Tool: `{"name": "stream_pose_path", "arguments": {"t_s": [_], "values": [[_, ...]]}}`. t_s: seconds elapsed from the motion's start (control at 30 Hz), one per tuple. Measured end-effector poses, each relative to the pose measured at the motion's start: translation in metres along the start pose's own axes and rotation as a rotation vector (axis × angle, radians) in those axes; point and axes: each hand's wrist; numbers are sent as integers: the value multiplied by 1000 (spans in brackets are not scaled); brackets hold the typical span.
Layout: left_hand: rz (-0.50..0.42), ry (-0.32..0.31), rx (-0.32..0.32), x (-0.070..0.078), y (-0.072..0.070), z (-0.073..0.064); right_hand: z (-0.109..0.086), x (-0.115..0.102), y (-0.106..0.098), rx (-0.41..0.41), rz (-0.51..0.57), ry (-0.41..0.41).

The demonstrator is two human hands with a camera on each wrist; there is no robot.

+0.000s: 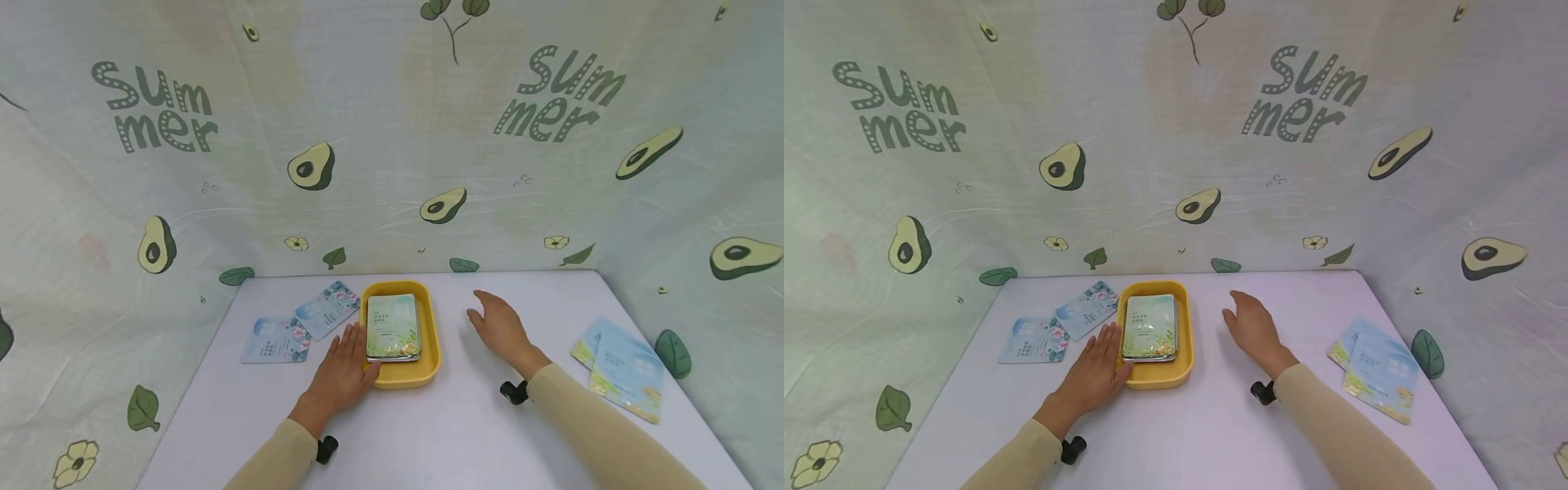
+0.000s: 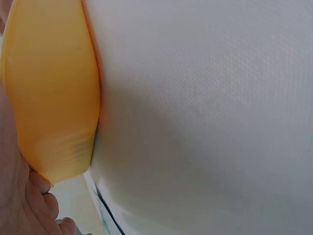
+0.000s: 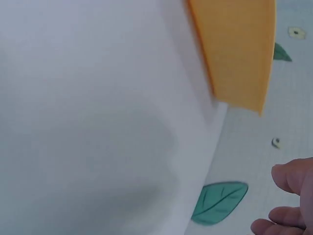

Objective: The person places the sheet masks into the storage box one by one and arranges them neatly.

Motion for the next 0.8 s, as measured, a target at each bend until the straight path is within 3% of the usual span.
{"name": "stream_pose_path", "arguments": {"t_s": [0.27,0.47,0.63,0.8], "values": [[-1,3,-2,0,0,-1,-50,61,-20,-34,-105,102],[-3,-3,-5,0,0,-1,-89,98,-23,2,-218,176],[-8,3,-3,0,1,-1,-112,121,-26,-15,-202,304],[-1,3,-4,-1,2,0,-121,137,-27,-117,-175,442]]}}
Point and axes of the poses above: each hand's wrist, its own z-axis towards the middle knuckle, its own y-axis out of the palm, x = y × z, and after that the axes turned 11 degrees about -x, right-handed
